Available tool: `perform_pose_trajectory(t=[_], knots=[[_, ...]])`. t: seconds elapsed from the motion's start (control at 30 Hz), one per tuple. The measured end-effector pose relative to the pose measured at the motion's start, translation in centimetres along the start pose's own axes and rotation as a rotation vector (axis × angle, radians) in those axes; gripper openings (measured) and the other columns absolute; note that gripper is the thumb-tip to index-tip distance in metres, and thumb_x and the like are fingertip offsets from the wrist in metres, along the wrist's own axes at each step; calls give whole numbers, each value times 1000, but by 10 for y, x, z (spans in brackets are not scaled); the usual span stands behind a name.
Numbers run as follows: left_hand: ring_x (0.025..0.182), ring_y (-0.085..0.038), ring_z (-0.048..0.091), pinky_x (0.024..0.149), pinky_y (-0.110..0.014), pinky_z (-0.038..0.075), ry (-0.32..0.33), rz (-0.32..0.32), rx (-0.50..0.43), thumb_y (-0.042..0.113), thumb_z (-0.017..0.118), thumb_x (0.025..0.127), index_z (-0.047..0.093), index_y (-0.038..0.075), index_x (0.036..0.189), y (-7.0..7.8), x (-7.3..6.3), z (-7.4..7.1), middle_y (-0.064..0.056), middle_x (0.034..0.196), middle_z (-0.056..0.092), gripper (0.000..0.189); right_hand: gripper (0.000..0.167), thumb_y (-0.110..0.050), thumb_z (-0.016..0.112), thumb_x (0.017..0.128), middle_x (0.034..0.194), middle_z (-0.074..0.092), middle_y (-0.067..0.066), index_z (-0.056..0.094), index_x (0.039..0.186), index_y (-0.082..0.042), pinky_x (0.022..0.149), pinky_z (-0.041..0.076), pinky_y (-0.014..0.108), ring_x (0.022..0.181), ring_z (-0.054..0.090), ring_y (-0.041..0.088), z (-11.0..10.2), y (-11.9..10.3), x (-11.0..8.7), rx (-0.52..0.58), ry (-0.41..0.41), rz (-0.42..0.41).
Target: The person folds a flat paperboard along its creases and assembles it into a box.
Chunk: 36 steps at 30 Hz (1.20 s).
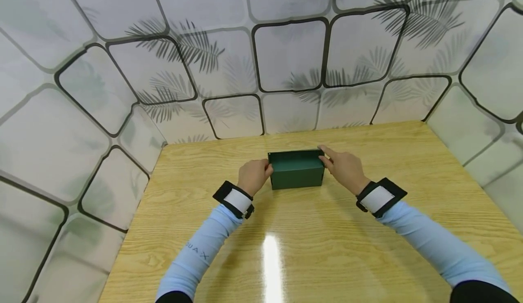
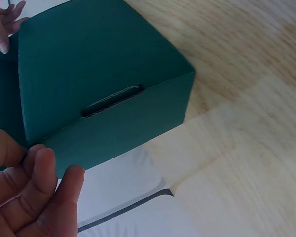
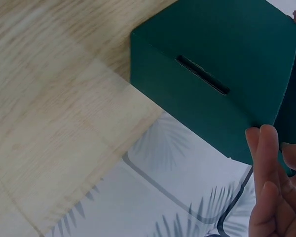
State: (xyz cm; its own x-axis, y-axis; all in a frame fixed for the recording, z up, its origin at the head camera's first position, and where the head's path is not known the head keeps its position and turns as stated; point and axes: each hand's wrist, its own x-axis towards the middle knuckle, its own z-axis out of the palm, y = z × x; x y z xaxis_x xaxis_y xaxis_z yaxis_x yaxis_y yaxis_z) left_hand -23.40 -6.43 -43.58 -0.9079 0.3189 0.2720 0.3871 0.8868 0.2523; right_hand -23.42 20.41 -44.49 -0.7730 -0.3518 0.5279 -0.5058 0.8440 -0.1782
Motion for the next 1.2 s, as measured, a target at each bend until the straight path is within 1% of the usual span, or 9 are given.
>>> perform_pose_trajectory(t=[0.23, 0.4, 0.47, 0.53, 0.6, 0.67, 0.77, 0.87, 1.2], knots=[[42, -9, 30, 41, -21, 18, 69, 3, -10, 27, 48, 102, 39, 16, 57, -6, -1, 5, 5, 49, 32, 47, 37, -16, 66, 91, 48, 52, 5, 63, 127, -7, 42, 16, 23, 39, 15, 1, 2, 0, -3, -9, 22, -3], [41, -11, 29, 41, -23, 19, 145, -199, -187, 40, 39, 103, 39, 16, 56, -8, 1, 5, 3, 48, 35, 54, 41, -25, 68, 89, 63, 64, 9, 65, 127, -9, 41, 18, 23, 39, 39, 11, 3, 1, -2, 6, 2, 27], [43, -13, 34, 41, -24, 22, 102, -296, -275, 46, 35, 103, 48, 11, 59, -7, 4, 3, 0, 50, 43, 58, 42, -31, 66, 91, 83, 71, 13, 65, 127, -9, 41, 31, 27, 54, 57, 20, 2, 1, 1, 96, -25, 94], [48, -17, 47, 43, -26, 28, 15, -375, -343, 52, 31, 103, 59, 7, 69, -6, 5, 1, -5, 59, 57, 63, 46, -38, 58, 96, 104, 71, 17, 61, 131, -8, 52, 47, 35, 77, 67, 29, 1, 3, 5, 241, -75, 209], [60, -23, 62, 48, -29, 41, -87, -419, -429, 56, 28, 101, 68, 3, 88, -6, 6, 0, -11, 79, 70, 69, 54, -45, 47, 100, 123, 64, 21, 53, 139, -7, 73, 53, 46, 100, 65, 37, 0, 5, 8, 413, -163, 346], [75, -28, 69, 60, -34, 52, -158, -446, -532, 59, 28, 100, 68, 0, 104, -6, 6, -1, -16, 95, 72, 72, 66, -51, 36, 102, 137, 53, 26, 42, 145, -3, 93, 48, 53, 118, 56, 42, -1, 8, 11, 596, -272, 465], [87, -32, 72, 76, -42, 57, -212, -466, -667, 59, 31, 100, 64, -4, 117, -6, 6, -1, -22, 108, 70, 73, 80, -59, 31, 100, 146, 36, 33, 26, 150, 3, 104, 41, 55, 130, 44, 47, -2, 11, 13, 818, -438, 594], [87, -33, 72, 80, -46, 56, -216, -469, -723, 57, 33, 100, 63, -6, 119, -5, 6, -1, -24, 108, 69, 73, 84, -58, 32, 100, 148, 27, 37, 18, 151, 7, 107, 37, 55, 133, 37, 50, -1, 12, 13, 952, -513, 658], [91, -34, 71, 79, -43, 55, -160, -417, -629, 53, 32, 102, 61, -3, 126, 1, 1, 5, -23, 112, 69, 67, 76, -51, 39, 101, 151, 27, 33, 23, 150, 5, 107, 37, 55, 135, 36, 47, 4, 11, 7, 1040, -464, 681]])
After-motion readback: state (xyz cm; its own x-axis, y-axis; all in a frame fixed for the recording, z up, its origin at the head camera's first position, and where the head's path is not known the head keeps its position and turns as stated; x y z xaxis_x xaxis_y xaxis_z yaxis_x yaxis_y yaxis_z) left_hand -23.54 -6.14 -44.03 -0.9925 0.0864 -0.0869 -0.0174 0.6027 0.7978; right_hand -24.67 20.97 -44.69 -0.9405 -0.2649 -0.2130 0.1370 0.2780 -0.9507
